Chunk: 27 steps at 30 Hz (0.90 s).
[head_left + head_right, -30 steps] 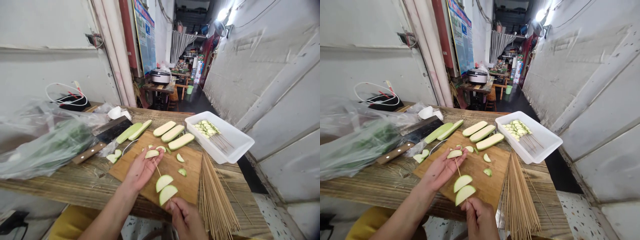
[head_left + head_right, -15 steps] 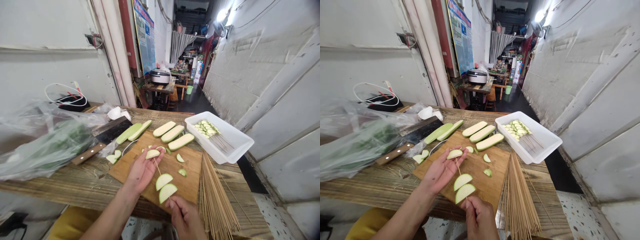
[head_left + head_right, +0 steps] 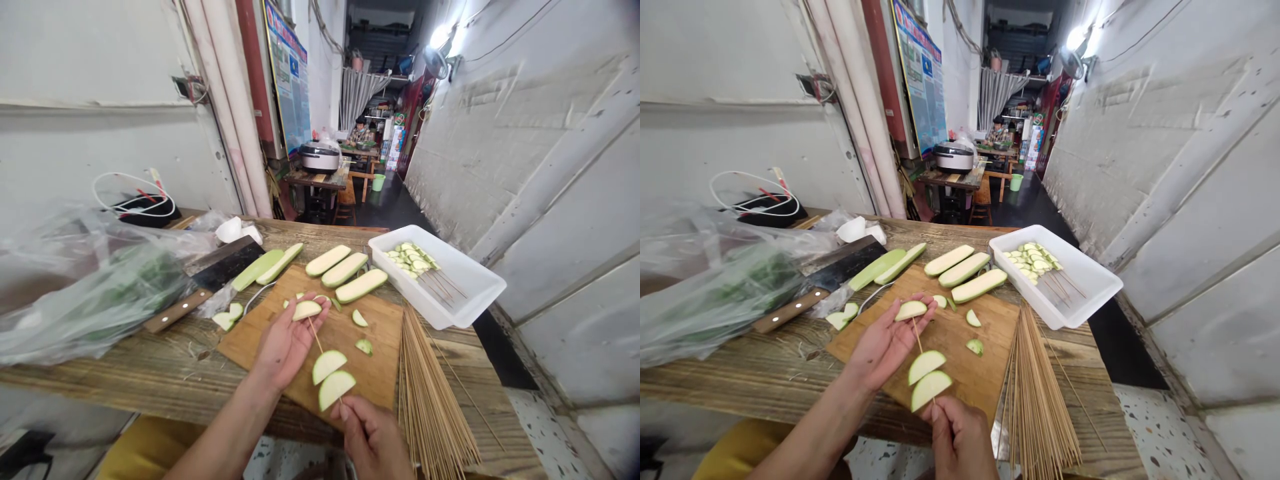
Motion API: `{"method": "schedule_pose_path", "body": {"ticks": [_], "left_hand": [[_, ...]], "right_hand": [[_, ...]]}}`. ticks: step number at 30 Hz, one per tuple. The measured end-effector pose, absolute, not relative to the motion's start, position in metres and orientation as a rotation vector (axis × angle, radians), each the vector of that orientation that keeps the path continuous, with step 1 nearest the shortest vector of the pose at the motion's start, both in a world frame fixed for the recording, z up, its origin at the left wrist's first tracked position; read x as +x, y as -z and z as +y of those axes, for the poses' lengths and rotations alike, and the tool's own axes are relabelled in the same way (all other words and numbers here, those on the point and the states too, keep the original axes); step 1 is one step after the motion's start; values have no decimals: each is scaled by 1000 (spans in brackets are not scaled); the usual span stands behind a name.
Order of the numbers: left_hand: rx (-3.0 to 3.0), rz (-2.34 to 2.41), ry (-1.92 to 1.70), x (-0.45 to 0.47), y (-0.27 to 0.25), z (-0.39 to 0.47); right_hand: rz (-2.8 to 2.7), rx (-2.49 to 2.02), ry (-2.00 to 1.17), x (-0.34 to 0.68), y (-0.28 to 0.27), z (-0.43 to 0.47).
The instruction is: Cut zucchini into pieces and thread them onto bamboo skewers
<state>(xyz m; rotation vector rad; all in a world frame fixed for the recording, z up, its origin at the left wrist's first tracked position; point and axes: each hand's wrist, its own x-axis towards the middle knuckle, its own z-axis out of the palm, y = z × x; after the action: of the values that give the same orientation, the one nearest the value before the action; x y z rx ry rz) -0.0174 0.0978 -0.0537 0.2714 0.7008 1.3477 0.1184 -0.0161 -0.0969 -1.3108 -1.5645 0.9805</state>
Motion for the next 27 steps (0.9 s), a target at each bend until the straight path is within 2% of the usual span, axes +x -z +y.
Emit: {"method": "schedule_pose_path", "body": {"ticks": [27], "left_hand": [[302,664,-1342,-14,49,96]], "right_hand": [[-1609,-1321,-959,121,97,-17]]}}
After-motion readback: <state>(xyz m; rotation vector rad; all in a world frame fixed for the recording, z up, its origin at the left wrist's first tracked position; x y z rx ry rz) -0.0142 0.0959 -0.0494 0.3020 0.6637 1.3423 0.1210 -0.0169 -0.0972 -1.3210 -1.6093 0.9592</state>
